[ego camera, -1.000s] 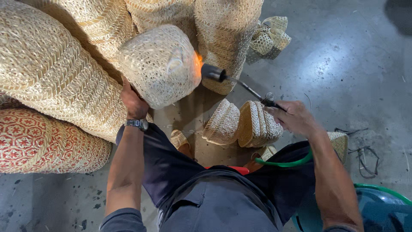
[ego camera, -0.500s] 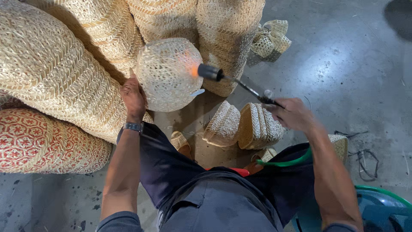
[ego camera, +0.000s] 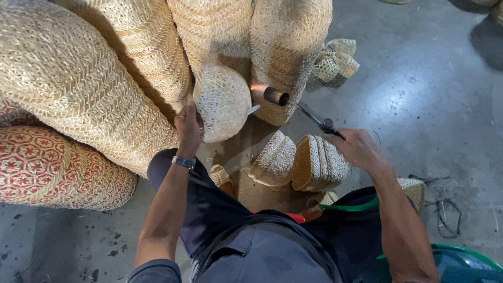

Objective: The person uses a blowtorch to singe the surface of woven baskets, turning and moving the flame over different sides of each basket.

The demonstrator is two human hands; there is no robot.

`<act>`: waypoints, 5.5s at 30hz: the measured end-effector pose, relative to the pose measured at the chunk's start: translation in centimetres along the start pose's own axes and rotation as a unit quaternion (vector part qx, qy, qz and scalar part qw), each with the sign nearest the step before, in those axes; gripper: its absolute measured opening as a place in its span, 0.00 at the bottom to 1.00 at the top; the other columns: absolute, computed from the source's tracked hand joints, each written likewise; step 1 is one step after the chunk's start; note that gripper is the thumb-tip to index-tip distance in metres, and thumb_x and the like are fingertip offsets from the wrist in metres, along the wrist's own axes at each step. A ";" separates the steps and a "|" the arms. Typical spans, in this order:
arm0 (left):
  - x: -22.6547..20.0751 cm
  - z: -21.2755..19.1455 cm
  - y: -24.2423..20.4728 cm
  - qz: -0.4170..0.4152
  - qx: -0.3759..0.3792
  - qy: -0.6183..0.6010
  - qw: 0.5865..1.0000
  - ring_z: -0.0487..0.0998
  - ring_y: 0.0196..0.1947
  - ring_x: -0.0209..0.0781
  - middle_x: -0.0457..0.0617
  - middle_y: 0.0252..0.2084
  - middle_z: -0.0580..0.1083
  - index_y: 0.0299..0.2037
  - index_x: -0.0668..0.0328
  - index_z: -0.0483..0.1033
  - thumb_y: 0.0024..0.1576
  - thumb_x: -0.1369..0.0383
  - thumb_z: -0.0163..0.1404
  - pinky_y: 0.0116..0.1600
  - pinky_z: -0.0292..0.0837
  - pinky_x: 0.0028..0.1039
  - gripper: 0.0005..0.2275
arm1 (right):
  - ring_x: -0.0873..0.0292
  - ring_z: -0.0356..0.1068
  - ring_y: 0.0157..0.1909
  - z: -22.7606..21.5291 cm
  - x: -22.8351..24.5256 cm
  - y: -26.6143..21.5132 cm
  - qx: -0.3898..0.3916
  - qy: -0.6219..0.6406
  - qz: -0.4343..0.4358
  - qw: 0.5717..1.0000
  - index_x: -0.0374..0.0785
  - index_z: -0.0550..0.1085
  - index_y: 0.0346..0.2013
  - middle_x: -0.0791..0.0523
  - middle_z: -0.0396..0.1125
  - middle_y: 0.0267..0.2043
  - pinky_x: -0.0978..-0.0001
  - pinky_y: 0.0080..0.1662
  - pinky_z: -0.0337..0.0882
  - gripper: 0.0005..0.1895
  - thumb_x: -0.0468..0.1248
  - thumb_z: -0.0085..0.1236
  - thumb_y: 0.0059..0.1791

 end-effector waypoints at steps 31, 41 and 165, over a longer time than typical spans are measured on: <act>5.6 3.6 -3.7 -0.145 -0.078 -0.448 0.879 0.78 0.54 0.41 0.46 0.54 0.78 0.60 0.55 0.70 0.66 0.62 0.41 0.60 0.76 0.36 0.15 | 0.61 0.62 0.20 3.1 2.0 -2.8 -0.001 -0.014 -0.130 0.991 0.37 0.78 0.40 0.52 0.65 0.20 0.62 0.26 0.62 0.15 0.46 0.55 0.54; 11.9 -0.9 1.2 -0.219 -0.188 -0.467 0.836 0.77 0.47 0.47 0.50 0.47 0.77 0.50 0.59 0.76 0.70 0.59 0.42 0.58 0.75 0.44 0.14 | 0.64 0.59 0.16 4.8 -1.2 -2.3 0.025 -0.020 -0.074 0.997 0.39 0.82 0.34 0.58 0.64 0.15 0.63 0.23 0.59 0.18 0.50 0.55 0.53; -6.1 22.3 11.0 -0.091 0.039 -0.494 0.864 0.78 0.51 0.57 0.62 0.52 0.75 0.58 0.73 0.67 0.65 0.66 0.40 0.57 0.76 0.49 0.17 | 0.65 0.63 0.19 -2.8 -12.9 -1.5 -0.347 0.394 0.033 0.850 0.37 0.72 0.30 0.57 0.66 0.22 0.68 0.21 0.63 0.23 0.53 0.56 0.56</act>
Point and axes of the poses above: each hand's wrist, its own y-axis towards the middle knuckle, its own z-axis out of the palm, x = y × z, the point moved 4 cm from there along y, towards the middle knuckle
